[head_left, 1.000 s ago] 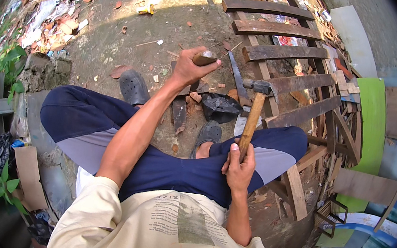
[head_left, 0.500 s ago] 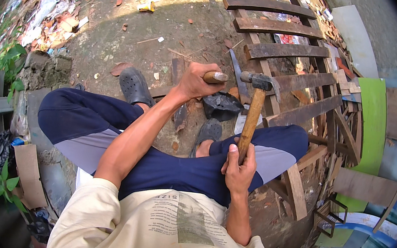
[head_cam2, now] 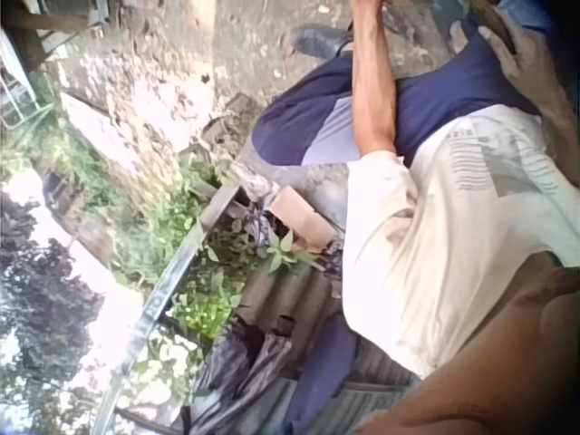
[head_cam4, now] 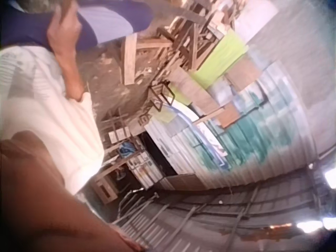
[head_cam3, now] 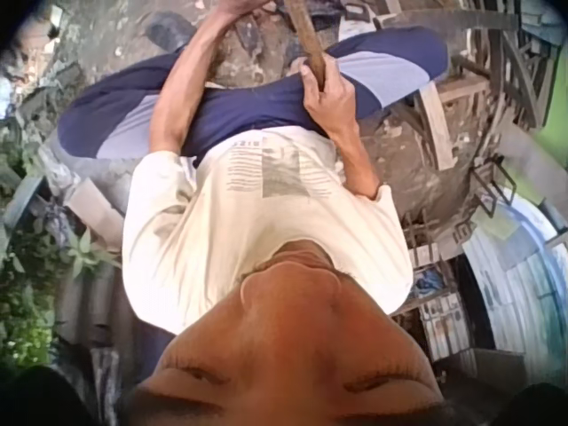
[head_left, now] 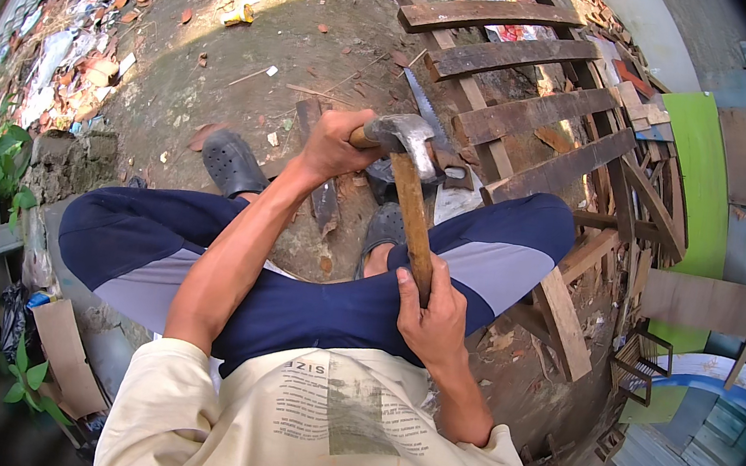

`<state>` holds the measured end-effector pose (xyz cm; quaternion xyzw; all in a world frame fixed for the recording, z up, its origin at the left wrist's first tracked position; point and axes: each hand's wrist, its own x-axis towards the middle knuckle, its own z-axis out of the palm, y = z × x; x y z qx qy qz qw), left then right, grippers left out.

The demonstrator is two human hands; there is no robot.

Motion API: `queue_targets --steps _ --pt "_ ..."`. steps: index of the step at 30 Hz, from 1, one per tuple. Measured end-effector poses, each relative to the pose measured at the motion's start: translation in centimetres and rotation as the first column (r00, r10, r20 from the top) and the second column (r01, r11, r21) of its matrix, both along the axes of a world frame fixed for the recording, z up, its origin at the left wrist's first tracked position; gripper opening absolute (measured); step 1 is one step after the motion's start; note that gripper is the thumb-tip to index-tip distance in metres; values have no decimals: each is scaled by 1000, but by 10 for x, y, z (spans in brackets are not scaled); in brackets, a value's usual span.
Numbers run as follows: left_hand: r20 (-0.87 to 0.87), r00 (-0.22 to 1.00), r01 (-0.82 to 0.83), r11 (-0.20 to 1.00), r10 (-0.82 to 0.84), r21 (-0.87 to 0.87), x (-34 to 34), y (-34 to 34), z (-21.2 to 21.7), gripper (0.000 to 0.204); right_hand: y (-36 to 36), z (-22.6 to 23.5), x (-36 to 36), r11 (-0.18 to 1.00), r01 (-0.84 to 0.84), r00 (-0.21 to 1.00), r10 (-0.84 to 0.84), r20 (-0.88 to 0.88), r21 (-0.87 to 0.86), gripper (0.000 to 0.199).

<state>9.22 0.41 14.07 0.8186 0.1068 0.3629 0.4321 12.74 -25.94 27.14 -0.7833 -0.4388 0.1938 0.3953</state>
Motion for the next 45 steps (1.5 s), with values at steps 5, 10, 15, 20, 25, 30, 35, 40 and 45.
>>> queue_targets --steps 5,10,15,20,25,30,35,40,45 --pt "17 999 46 997 -45 -67 -4 -7 3 26 -5 4 2 998 -10 1000 8 26 64 31" --pt "-46 996 81 996 -79 29 -9 -2 2 24 -11 -9 6 995 -64 997 68 47 -73 33" --pt "-16 999 45 997 -46 -54 -10 -3 -2 23 -14 -14 0 996 8 1000 -10 25 94 29" --pt "-87 996 16 1000 -18 -26 -16 0 -5 22 -7 -11 8 998 36 999 -36 -4 46 19" --pt "-33 999 29 999 -30 -46 -14 -2 -3 21 -9 -24 6 999 -23 1000 23 11 24 17" --pt "-60 998 31 998 -34 -59 -15 -1 -2 20 -11 -32 2 988 40 999 -37 -25 149 17" --pt "-149 989 -39 994 23 -107 -18 7 -14 20 -1 -23 9 1000 28 997 -28 -65 -14 17" --pt "-107 945 -327 915 310 -236 -7 4 -22 20 1 -17 2 981 141 988 -132 -75 131 16" --pt "-84 921 -367 776 380 -513 -7 21 -5 24 -5 -15 7 987 155 985 -152 -83 33 19"
